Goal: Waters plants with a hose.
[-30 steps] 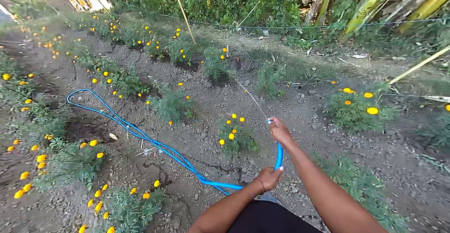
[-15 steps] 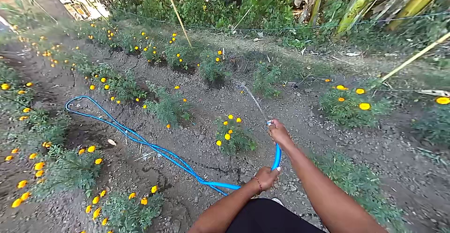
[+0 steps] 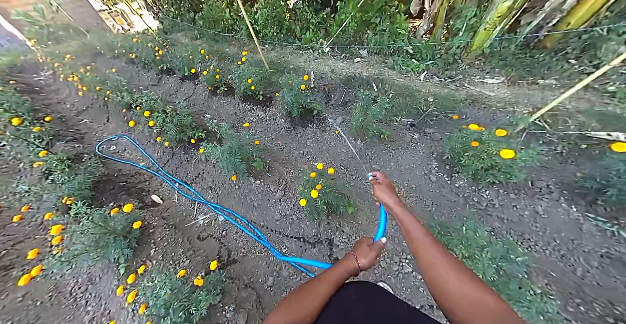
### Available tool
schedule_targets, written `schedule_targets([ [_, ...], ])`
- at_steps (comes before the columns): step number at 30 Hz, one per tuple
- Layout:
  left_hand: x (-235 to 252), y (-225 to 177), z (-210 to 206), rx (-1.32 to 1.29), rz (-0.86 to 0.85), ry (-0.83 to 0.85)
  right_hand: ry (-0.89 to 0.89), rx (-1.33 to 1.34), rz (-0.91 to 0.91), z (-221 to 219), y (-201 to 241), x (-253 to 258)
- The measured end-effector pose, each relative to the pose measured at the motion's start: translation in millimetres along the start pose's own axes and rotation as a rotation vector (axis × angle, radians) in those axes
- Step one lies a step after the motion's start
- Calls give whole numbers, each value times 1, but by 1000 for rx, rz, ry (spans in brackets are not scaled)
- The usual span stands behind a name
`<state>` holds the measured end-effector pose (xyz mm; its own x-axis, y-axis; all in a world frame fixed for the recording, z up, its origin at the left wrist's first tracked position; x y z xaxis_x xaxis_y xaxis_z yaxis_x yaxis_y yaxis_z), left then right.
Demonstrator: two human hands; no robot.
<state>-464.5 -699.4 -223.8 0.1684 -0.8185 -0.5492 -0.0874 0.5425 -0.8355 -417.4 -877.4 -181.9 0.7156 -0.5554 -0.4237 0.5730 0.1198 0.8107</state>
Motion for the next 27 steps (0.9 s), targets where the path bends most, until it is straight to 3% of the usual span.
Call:
schedule_targets([
  [13,9,1,2,25,-4,19,-63,58,-31,7,-12,5],
  [27,3,-1,6,-18,16,-5,-6,35,-25,-2,1,8],
])
Point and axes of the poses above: each hand's wrist, its own x-axis towards the middle knuckle, its own z-axis out of the back of the hand, y = z × x, the point moved 2 cm from there along x, towards the middle knuckle, and after that the axes turned 6 degrees about y, right-handed, at the moved point
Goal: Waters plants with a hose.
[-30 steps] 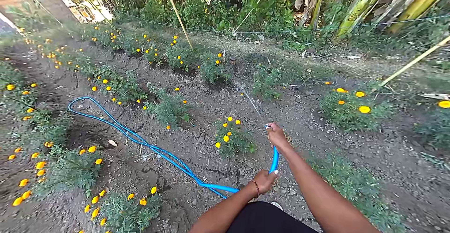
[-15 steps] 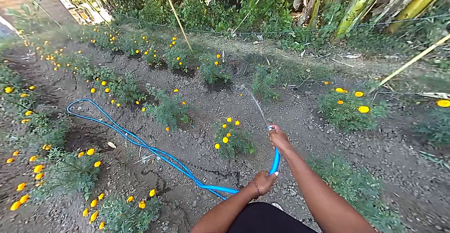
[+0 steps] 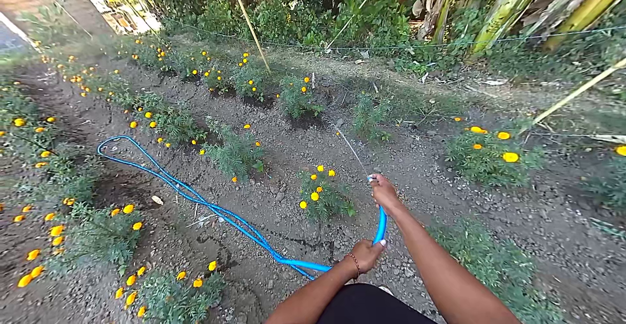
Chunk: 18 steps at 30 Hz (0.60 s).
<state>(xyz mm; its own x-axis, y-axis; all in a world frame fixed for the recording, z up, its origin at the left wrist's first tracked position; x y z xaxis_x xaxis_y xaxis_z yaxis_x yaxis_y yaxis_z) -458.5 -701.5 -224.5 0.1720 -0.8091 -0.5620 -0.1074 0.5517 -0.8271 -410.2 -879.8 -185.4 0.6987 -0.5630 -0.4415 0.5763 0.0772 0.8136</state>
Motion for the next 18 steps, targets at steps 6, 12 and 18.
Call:
schedule_targets([
  [6,0,4,0,-5,-35,-5,13,26,14,-3,5,-4],
  [12,-1,5,2,3,-36,-17,49,58,66,-7,11,-7],
  [18,-3,3,6,2,-49,-37,63,71,92,-10,19,-7],
])
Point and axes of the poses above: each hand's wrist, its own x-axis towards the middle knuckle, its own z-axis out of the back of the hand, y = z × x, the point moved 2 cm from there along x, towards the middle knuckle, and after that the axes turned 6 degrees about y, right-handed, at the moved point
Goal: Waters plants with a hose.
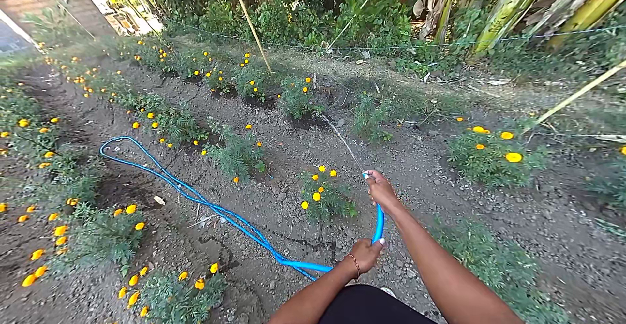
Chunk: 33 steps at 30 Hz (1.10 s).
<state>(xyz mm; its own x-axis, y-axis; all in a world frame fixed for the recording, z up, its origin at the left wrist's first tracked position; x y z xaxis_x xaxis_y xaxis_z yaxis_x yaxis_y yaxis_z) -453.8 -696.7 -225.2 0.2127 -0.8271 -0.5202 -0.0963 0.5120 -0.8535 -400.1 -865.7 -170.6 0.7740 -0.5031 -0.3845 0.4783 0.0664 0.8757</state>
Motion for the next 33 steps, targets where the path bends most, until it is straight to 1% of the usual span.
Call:
schedule_targets([
  [5,3,2,3,-8,-38,-27,10,20,25,-2,8,1],
  [10,2,-1,7,-6,-40,-57,6,26,48,-4,13,3],
  [16,2,-1,8,-9,-60,-86,17,-12,80,-5,16,5],
  [33,7,8,14,-21,-59,-96,-5,3,83,-8,23,5],
])
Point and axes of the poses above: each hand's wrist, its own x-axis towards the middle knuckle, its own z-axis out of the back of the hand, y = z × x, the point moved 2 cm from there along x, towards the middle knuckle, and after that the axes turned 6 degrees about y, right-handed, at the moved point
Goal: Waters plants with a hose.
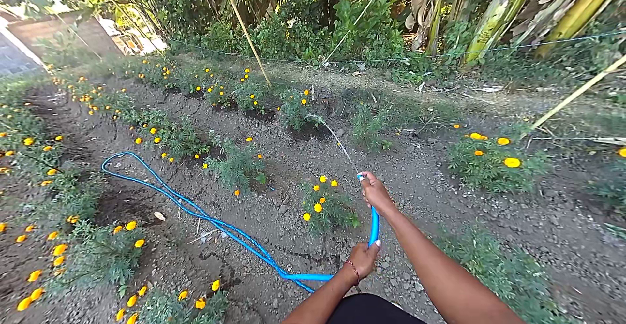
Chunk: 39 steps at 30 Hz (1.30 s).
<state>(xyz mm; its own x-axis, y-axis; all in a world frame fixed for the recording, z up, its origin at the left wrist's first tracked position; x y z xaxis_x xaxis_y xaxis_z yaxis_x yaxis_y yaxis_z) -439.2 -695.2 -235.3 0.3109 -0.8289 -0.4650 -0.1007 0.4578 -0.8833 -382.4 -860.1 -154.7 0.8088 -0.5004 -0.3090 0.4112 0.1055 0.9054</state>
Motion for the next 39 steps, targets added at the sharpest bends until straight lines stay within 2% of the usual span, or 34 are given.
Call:
schedule_targets([
  [39,-10,-6,2,-62,-14,-13,30,-56,8,-9,2,2],
])
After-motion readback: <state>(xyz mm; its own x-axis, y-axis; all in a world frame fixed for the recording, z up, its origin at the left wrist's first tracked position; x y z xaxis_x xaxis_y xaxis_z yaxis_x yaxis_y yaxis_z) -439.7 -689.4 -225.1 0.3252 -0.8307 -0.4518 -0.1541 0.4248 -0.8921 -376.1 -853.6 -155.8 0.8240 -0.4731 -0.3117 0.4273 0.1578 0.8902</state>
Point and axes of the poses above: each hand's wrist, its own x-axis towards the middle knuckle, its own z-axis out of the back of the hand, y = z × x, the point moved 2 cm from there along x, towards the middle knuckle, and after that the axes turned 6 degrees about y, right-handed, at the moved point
